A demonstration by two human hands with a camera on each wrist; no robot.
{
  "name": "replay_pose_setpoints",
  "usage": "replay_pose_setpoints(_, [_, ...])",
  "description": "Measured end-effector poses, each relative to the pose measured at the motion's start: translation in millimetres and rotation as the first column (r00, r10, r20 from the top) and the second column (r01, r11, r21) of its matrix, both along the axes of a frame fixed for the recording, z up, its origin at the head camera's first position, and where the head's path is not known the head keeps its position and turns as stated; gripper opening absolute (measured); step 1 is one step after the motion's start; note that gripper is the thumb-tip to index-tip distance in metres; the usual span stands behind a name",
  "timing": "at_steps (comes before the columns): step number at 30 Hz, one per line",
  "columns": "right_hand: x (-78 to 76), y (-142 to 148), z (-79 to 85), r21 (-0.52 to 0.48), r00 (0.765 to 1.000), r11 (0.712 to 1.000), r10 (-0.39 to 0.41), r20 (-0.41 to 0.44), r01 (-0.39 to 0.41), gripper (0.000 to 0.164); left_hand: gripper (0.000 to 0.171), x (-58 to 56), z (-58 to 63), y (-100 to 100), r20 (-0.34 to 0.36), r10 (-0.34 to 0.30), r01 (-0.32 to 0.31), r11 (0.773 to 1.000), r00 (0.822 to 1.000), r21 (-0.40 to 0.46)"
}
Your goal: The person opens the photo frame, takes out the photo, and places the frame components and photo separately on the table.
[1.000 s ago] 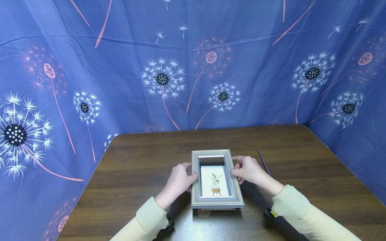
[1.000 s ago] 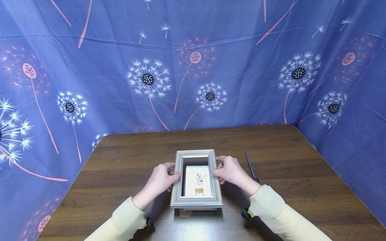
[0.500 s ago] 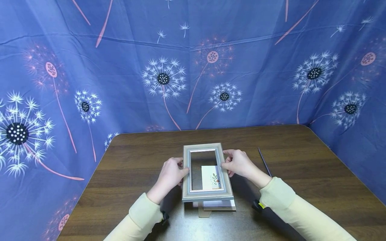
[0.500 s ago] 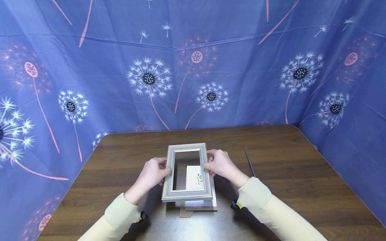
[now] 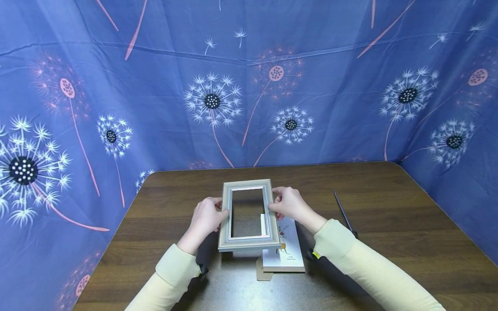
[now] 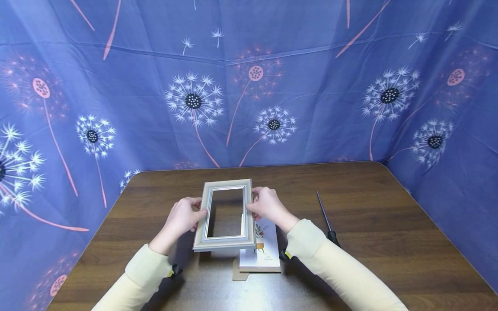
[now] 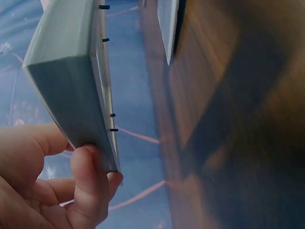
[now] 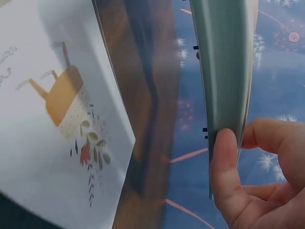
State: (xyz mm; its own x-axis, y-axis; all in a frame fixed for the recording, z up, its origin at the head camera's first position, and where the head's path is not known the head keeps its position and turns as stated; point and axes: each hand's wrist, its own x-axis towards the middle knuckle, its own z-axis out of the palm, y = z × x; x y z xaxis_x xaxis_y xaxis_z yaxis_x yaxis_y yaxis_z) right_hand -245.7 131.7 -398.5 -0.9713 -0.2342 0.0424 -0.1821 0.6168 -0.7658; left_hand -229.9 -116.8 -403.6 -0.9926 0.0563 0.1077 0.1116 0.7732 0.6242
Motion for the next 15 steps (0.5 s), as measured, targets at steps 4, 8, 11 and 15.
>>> replay_pose_setpoints(4, [-5.2,-9,-1.8,0.019,1.000,1.000,-0.004,-0.005,0.004,0.055,0.044,-5.5,-2.6,-8,0.011,0.008,-0.008,1.000,1.000,-0.002])
replay_pose_setpoints(8, [-10.9,-19,-5.1,0.021,1.000,1.000,-0.008,-0.003,0.008,0.055,0.043,-11.0,-6.7,-16,0.014,0.016,-0.016,1.000,1.000,-0.001])
replay_pose_setpoints(11, [-15.7,-26,-8.5,0.018,1.000,1.000,-0.012,0.001,0.012,0.055,0.042,-15.4,-10.1,-22,0.014,0.020,-0.020,1.000,1.000,-0.007])
replay_pose_setpoints(15, [-22.2,-34,-13.4,-0.001,1.000,1.000,-0.023,0.018,0.023,0.054,0.043,-22.1,-14.8,-30,0.030,0.023,-0.023,1.000,0.999,-0.019])
